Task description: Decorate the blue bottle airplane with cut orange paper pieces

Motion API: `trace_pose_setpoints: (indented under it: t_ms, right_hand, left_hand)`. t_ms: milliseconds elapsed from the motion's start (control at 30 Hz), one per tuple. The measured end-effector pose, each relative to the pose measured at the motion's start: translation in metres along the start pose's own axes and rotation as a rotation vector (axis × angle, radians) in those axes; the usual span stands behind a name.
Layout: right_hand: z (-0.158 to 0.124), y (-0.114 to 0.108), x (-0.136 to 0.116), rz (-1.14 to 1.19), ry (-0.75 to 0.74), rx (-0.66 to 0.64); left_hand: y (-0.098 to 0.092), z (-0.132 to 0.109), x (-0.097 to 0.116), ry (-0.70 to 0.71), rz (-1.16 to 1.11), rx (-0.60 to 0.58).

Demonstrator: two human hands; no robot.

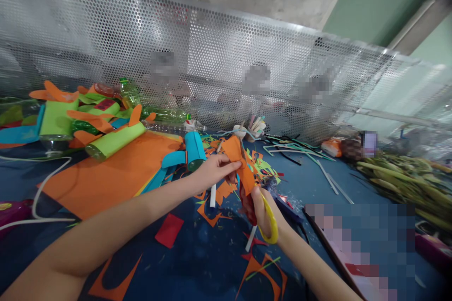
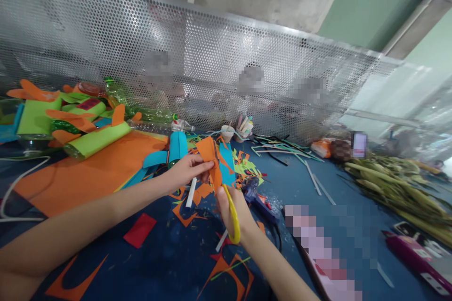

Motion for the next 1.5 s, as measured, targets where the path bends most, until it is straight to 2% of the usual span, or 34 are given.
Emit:
trace_pose_setpoints:
  t_ms: [200, 333, 633, 1067, 1300, 1500]
  right_hand:
    - [0.001, -0.003, -0.004, -0.016, -0.011, -0.026]
    - [-0.001, -0.001, -0.009, -0.003, -0.04, -0.059]
    - [-0.002, 0.005, -0.005, 0.043, 0.003, -0.036]
    - [-0.003, 0.008, -0.001, 0.087, 0.037, -0.009]
    - [-0.004, 0.01, 0.0, 0.122, 0.033, -0.025]
    - [-0.004, 0.01, 0.005, 0.141, 0.042, -0.014]
  left_hand:
    - [-0.004, 0.002, 0.0, -0.045, -0.053, 0.076]
    - [-0.008, 0.003, 0.002, 0.002, -0.043, 0.132]
    - [-0.007, 0.002, -0.002, 0.023, -0.031, 0.116]
    - [-0.006, 0.002, -0.005, -0.03, -0.089, 0.137]
    - [-0.002, 0.001, -0.005, -0.053, -0.124, 0.092]
    - [-0.003, 0.001, -0.006, -0.06, -0.129, 0.101]
Point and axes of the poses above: each hand's wrist, its own z-axis towards the middle knuckle, its own y-axis out of the palm, x = y × z, the point moved 4 cm from there along z, towards the middle knuckle, and after that the axes turned 4 degrees about -x, right-handed, at the moved point
